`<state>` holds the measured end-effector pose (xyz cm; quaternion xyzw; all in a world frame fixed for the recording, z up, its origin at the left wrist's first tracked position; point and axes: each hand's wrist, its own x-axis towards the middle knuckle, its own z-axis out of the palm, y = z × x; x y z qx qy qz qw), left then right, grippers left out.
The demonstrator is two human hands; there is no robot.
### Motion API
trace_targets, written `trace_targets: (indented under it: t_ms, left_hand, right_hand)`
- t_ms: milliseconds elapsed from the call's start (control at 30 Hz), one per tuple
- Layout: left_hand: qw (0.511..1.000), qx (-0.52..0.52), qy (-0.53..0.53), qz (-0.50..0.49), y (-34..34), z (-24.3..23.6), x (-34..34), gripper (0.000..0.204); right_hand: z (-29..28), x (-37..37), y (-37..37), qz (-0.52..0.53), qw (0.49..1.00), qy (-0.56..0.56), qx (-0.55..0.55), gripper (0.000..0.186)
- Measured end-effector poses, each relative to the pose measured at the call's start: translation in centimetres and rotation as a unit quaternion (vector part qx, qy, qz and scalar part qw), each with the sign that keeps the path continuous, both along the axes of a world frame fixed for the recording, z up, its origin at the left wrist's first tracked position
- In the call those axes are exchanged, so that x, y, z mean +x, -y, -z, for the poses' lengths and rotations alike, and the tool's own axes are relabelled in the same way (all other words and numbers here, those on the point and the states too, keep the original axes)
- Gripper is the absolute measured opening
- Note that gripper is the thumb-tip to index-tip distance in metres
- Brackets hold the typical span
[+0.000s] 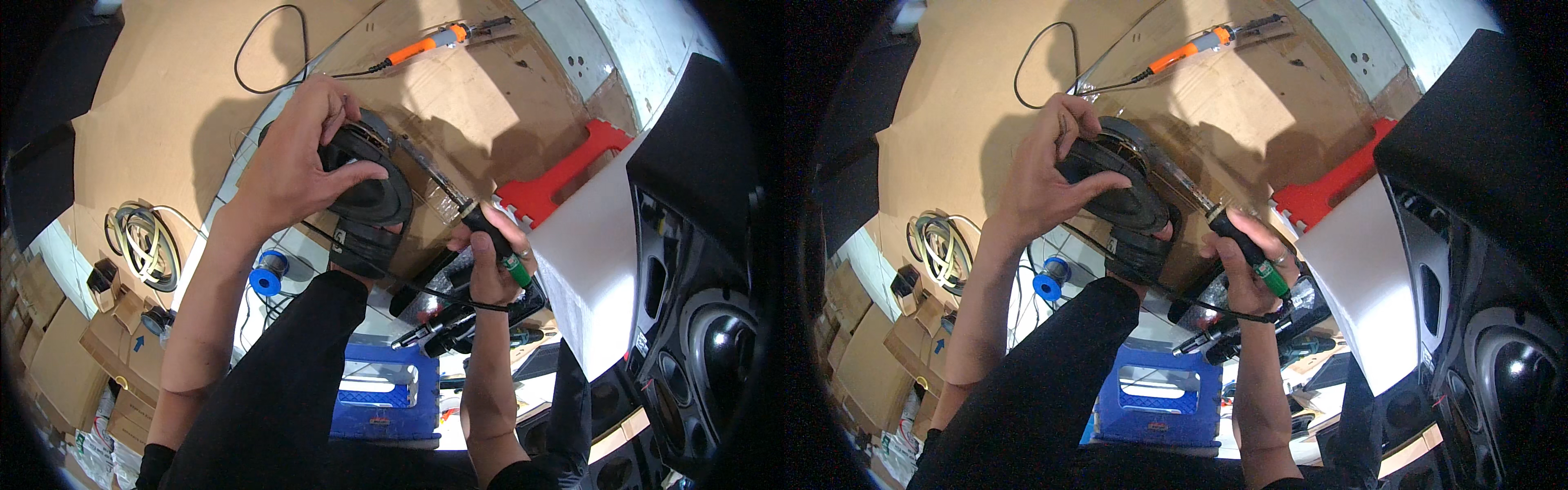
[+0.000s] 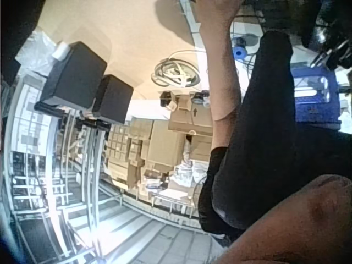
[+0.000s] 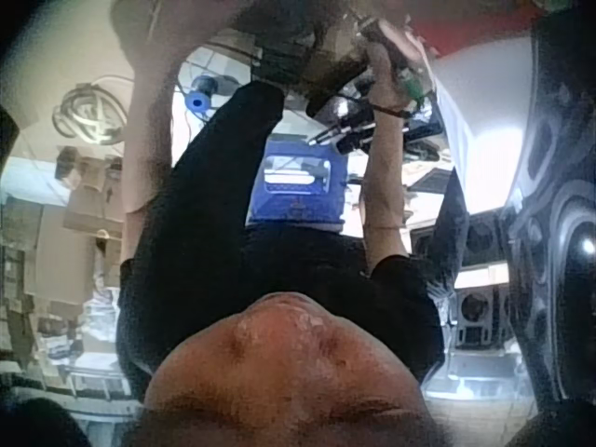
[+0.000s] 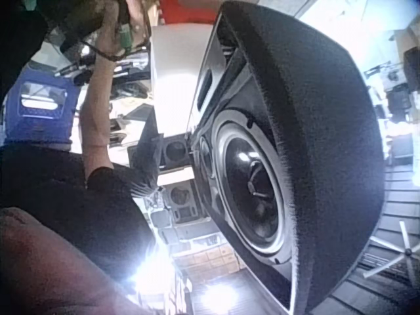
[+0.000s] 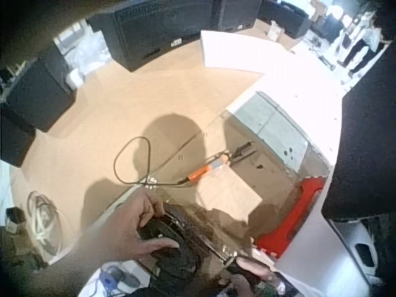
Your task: The person is repairing a speaker by soldering wires to the speaker terminals and then securing the speaker into a speaker box using a power drill. The person handles the speaker, wires, soldering iron, and power drill during the process.
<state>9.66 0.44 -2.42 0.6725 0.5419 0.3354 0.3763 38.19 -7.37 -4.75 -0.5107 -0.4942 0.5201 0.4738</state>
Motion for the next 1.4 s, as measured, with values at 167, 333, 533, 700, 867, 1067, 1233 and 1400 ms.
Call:
trace_targets:
  t_ms: [167,333,533,700,867,1067,1233,1400]
  left_hand:
    - [1.0,0.005,-0.017,-0.004,0.1,-0.1,-0.4,0.041]
    - [0.999,-0.051,-0.003,-0.015,0.2,-0.9,-0.4,0.025]
    - [0.998,-0.049,-0.007,-0.033,0.7,-0.5,-0.6,0.024]
    - [0.998,-0.054,-0.016,-0.025,0.9,-0.1,-1.2,0.027]
    - [0.994,-0.098,0.042,-0.032,0.8,-0.1,-1.6,0.025]
    - [0.972,-0.15,0.172,-0.052,-0.7,0.9,-3.6,0.028]
    - [0.967,-0.222,0.106,-0.064,-2.4,-0.2,-3.3,0.026]
    - [0.969,-0.243,0.039,-0.016,-3.2,-0.1,-3.9,0.019]
  right_hand:
    - [0.5,-0.4,-0.9,0.022,0.998,-0.064,-0.02,0.03]
    - [0.9,-0.9,-1.3,0.04,0.99,-0.105,-0.082,0.035]
    - [0.6,-1.4,-1.8,0.054,0.989,-0.097,-0.103,0.034]
    - [0.7,-1.0,-1.7,0.039,0.989,-0.112,-0.086,0.032]
    - [1.0,-1.1,-1.7,0.034,0.99,-0.116,-0.078,0.031]
    - [0.3,-1.5,-1.9,0.068,0.981,-0.1,-0.149,0.035]
    - [-1.3,-1.7,-3.1,0.079,0.974,-0.07,-0.202,0.037]
    - [-1.7,-1.8,-3.4,0.083,0.973,-0.056,-0.209,0.038]
